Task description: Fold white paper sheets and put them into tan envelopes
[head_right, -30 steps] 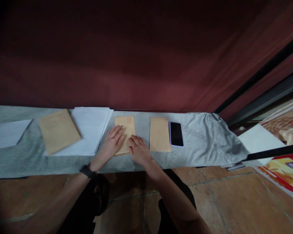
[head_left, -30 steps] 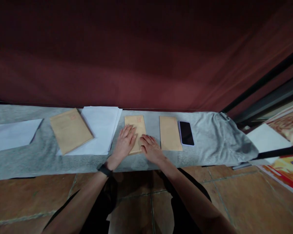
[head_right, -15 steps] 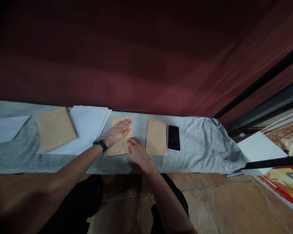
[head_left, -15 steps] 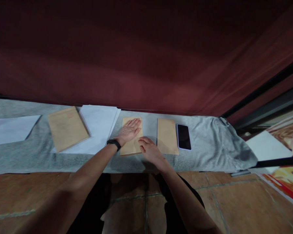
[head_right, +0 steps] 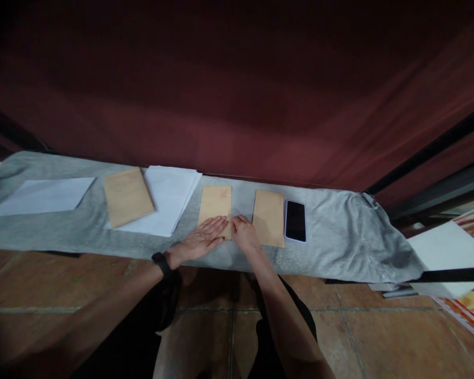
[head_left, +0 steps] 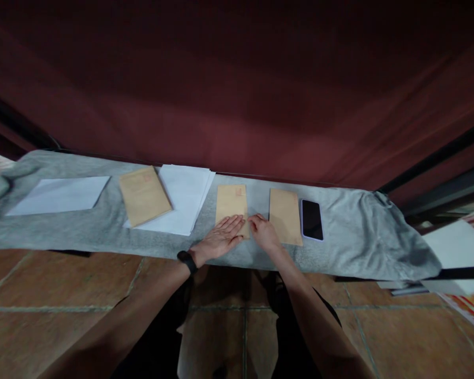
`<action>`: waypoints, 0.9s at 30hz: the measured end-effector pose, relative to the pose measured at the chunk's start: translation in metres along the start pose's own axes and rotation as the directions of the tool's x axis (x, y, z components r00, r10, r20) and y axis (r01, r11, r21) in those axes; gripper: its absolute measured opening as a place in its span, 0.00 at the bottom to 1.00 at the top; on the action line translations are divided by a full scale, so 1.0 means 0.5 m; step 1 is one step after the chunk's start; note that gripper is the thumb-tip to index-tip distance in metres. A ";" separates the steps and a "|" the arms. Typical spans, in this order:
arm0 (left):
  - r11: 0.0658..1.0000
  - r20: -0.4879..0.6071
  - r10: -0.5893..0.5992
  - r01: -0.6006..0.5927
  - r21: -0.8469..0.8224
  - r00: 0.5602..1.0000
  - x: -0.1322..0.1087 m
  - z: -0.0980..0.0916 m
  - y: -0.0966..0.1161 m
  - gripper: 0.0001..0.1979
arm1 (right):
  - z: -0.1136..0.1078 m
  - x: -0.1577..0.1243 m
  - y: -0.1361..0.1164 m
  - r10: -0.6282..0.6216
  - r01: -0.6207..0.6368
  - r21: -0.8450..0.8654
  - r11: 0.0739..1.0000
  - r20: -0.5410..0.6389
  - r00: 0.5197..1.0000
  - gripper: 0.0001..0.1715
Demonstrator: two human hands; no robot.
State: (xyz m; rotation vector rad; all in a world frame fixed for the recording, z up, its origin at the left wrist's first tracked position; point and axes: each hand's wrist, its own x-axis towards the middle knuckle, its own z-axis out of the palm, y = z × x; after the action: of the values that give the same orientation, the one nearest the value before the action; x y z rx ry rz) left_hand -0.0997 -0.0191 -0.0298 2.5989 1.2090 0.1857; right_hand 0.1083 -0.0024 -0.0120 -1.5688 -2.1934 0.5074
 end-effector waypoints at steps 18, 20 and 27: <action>0.941 -0.327 -0.322 0.339 -0.005 0.888 -0.019 0.023 0.023 0.25 | 0.046 -0.055 -0.034 -0.147 0.146 -0.036 0.989 -0.027 0.989 0.24; 0.916 -0.332 -0.382 0.401 -0.010 0.863 -0.023 0.027 0.025 0.27 | 0.065 -0.078 -0.059 -0.242 0.243 -0.037 0.969 0.036 0.970 0.28; 0.893 -0.363 -0.439 0.444 -0.077 0.822 -0.033 0.022 0.024 0.32 | 0.085 -0.121 -0.063 -0.145 0.149 -0.154 0.977 0.036 0.989 0.41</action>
State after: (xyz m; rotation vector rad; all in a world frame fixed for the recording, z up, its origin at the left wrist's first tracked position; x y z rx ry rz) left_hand -0.0991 -0.0414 -0.0369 2.2650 1.9119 0.5971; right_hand 0.0786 -0.0722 -0.0388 -1.4671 -2.3970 0.3184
